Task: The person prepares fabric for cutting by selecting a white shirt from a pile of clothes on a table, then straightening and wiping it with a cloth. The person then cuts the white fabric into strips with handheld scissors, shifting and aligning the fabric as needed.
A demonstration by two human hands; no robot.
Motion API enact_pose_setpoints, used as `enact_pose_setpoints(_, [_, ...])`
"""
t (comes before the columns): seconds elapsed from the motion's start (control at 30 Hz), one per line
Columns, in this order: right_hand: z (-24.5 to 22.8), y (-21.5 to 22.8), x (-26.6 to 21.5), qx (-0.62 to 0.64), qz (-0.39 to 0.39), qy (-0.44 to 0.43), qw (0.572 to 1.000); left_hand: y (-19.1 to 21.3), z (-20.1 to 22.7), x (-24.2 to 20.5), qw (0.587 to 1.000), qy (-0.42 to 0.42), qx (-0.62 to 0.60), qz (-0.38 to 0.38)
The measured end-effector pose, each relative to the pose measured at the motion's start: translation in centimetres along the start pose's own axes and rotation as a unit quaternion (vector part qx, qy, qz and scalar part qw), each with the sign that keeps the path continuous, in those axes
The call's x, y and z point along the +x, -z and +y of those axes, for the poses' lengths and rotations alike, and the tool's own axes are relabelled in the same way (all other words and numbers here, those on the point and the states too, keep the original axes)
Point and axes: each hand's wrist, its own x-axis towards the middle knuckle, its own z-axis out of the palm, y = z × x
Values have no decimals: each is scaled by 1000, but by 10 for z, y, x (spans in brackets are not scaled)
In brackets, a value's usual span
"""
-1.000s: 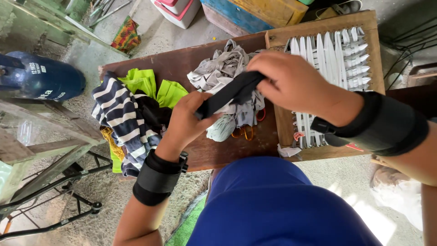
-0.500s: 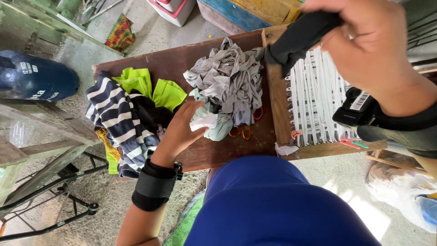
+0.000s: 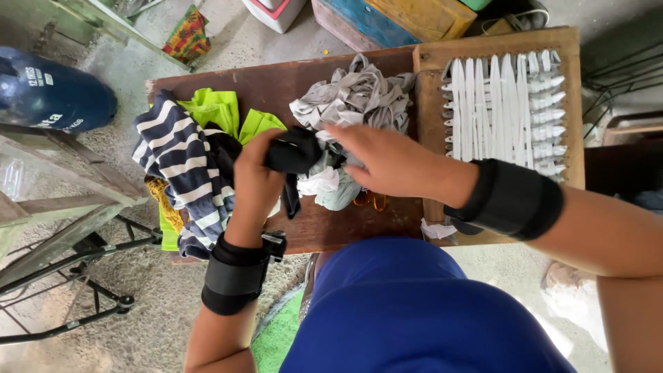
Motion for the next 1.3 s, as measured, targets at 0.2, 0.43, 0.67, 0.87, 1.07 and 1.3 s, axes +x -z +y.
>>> enact_pose_setpoints(0.2, [65, -85, 13, -154, -230, -27, 960, 25, -16, -16, 962, 87, 235, 107])
enact_pose_setpoints(0.43, [69, -109, 42, -169, -318, -17, 933, -5, -36, -36, 966, 50, 253, 21])
enact_pose_setpoints(0.67, [0, -10, 55, -34, -156, 98, 982, -16, -44, -37, 992, 0, 61, -109])
enact_pose_setpoints(0.87, [-52, 70, 43, -49, -26, 103, 993, 2, -50, -32, 968, 131, -171, -129])
enact_pose_setpoints(1.07, [-54, 105, 32, -115, 53, 107, 986, 7, -55, -27, 916, 167, -347, -113])
enact_pose_setpoints(1.3, [-56, 94, 34, -106, 54, 115, 986, 0, -51, -24, 956, 122, -263, -57])
